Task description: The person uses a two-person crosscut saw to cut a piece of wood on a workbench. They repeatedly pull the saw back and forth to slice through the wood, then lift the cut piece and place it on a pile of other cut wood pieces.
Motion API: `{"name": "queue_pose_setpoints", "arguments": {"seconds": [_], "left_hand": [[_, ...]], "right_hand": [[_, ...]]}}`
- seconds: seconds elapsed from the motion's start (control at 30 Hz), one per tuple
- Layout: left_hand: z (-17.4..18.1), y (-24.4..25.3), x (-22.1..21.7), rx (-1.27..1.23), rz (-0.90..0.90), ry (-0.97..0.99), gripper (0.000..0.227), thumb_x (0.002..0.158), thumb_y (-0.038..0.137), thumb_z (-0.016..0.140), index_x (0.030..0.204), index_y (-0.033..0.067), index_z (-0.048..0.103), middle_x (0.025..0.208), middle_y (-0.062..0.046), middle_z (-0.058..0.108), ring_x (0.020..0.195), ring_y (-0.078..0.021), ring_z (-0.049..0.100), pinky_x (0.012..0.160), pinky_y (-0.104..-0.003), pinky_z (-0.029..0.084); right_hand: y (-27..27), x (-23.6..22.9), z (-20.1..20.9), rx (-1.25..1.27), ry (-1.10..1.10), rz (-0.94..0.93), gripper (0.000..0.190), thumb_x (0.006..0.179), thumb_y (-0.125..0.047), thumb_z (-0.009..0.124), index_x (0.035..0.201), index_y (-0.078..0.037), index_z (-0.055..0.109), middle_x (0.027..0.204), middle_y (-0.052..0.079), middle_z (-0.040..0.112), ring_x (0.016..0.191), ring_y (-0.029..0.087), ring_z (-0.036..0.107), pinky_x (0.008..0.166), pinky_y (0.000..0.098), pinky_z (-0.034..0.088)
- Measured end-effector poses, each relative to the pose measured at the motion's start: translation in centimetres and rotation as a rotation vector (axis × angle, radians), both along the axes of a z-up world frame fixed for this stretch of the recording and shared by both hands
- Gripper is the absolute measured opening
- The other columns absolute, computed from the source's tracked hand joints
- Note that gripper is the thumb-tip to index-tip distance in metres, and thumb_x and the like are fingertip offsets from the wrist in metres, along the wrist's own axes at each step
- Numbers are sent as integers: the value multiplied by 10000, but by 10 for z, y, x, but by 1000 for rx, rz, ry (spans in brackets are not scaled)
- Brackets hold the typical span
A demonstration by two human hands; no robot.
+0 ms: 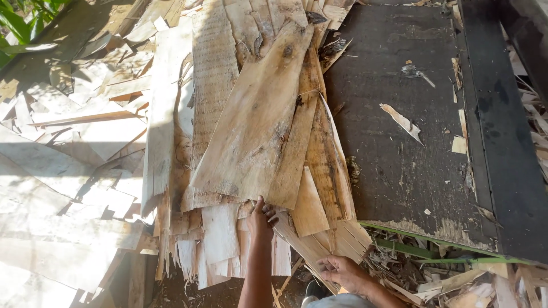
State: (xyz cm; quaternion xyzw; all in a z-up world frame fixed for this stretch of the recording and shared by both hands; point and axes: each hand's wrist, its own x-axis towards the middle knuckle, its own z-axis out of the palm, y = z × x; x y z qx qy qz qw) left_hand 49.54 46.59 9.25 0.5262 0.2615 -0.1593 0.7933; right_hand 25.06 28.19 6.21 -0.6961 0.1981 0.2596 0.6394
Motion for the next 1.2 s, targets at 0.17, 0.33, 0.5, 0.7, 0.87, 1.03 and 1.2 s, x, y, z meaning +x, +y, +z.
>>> {"name": "queue_pose_setpoints", "arguments": {"seconds": [0.17, 0.33, 0.5, 0.7, 0.87, 1.03, 1.2], "left_hand": [[7, -4, 21, -158, -147, -90, 311, 940, 300, 779, 860, 79, 576, 614, 5, 547, 438, -84, 469, 348, -241, 331], [72, -52, -44, -166, -140, -122, 192, 872, 142, 768, 825, 72, 596, 635, -61, 615, 442, -141, 516, 378, -298, 440], [37, -72, -141, -242, -437, -58, 275, 945, 191, 772, 880, -46, 651, 686, -123, 671, 466, -162, 550, 401, -312, 452], [0, -31, -176, -192, -822, 192, 295, 997, 225, 674, 1184, -1, 642, 936, -114, 721, 671, -187, 677, 558, -336, 577], [-41, 16, -170, -290, -637, 426, 438, 1049, 285, 440, 1336, -11, 585, 988, -159, 726, 829, -273, 734, 721, -427, 663], [35, 21, -160, -570, -215, 407, 823, 969, 624, 318, 1403, -58, 472, 1099, -263, 702, 916, -337, 762, 772, -491, 653], [12, 34, -140, -641, -437, 323, 897, 881, 727, 380, 1386, -10, 467, 1084, -271, 720, 859, -357, 762, 712, -520, 677]], "right_hand": [[-9, 13, 23, 110, 26, -101, 599, 858, -263, 761, 1406, -91, 588, 1212, 124, 727, 1069, 230, 732, 914, 357, 651], [-32, 32, 59, 576, -336, -460, 647, 840, -378, 706, 1423, -148, 546, 1247, 175, 703, 1039, 233, 696, 923, 411, 601], [-50, 19, 48, 697, -360, -659, 538, 894, -364, 703, 1160, 97, 622, 1098, 253, 735, 982, 311, 748, 956, 475, 593], [-62, -1, -8, 566, -179, -954, 352, 922, -250, 697, 1072, 67, 676, 901, 180, 704, 822, 299, 716, 818, 433, 568], [-74, -17, 2, 640, -301, -1081, 244, 893, -218, 663, 1004, -2, 686, 880, 116, 709, 787, 271, 721, 761, 441, 595], [-89, -49, 38, 716, -378, -1257, 168, 919, -178, 639, 1033, -60, 673, 900, 76, 727, 824, 213, 704, 725, 374, 583], [-103, -94, -16, 648, -388, -1318, 175, 926, -185, 678, 1042, -54, 674, 966, 78, 690, 855, 198, 672, 715, 386, 578]]}}
